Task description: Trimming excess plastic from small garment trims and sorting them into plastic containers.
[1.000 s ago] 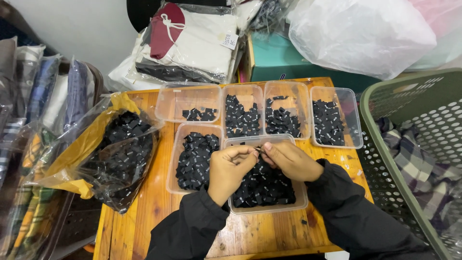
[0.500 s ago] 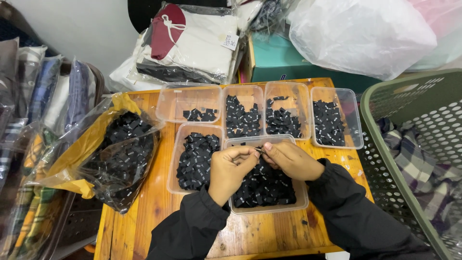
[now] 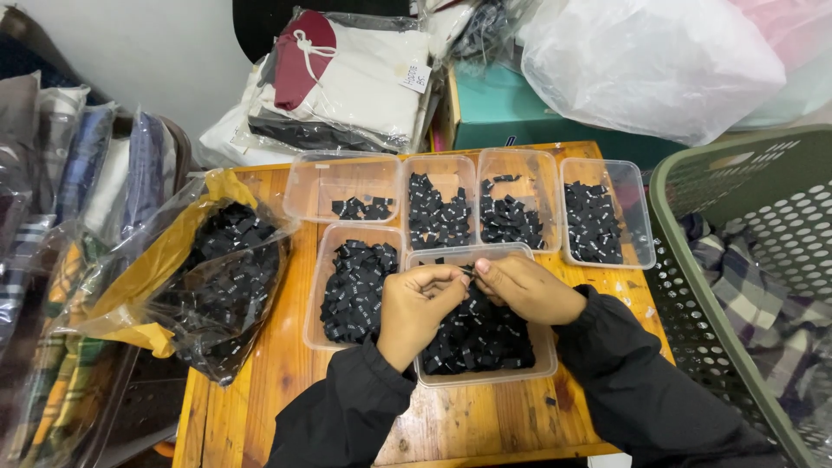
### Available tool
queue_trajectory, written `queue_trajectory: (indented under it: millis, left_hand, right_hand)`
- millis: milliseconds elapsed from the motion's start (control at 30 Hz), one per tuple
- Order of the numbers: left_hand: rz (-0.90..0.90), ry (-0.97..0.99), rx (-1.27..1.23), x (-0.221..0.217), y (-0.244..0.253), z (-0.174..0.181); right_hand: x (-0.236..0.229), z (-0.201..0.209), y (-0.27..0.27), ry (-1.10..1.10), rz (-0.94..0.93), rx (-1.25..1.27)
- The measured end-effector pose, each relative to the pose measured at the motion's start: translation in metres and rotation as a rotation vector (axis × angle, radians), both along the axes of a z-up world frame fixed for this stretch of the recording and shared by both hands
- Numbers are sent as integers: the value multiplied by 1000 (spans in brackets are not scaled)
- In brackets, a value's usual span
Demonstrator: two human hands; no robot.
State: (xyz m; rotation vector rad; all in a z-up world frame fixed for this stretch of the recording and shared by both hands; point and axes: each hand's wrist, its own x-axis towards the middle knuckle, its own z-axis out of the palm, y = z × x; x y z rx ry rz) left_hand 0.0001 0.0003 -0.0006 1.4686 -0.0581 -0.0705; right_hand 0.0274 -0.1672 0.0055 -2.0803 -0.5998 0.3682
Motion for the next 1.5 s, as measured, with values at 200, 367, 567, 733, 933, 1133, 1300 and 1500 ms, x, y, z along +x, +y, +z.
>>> queue_trajectory:
  millis: [200, 367, 567, 733, 933, 1133, 1300, 1500]
  left_hand:
    - [1, 2, -4, -1, 0, 2]
    - [-5, -13, -21, 0, -1, 4]
    - [21, -83, -121, -1, 0, 7]
    - [33, -97, -116, -2, -1, 8]
    - [1, -159, 11, -3, -3, -2]
    - [28, -290, 138, -7, -3, 4]
    - [-34, -457, 383, -7, -5, -8]
    - [-416, -599, 1081, -15, -4, 9]
  right_hand:
    - [1, 0, -3, 5, 36, 18]
    - [1, -9, -5, 118, 12, 249]
    - [-3, 10, -3, 177, -68, 526]
    - [-4, 14, -1, 70, -187, 538]
    - [-4, 9, -3, 53, -193, 488]
    - [-7, 19, 2, 48, -193, 432]
    - [-7, 14, 3, 79, -257, 485]
    - [-8, -2, -3, 196, -314, 663]
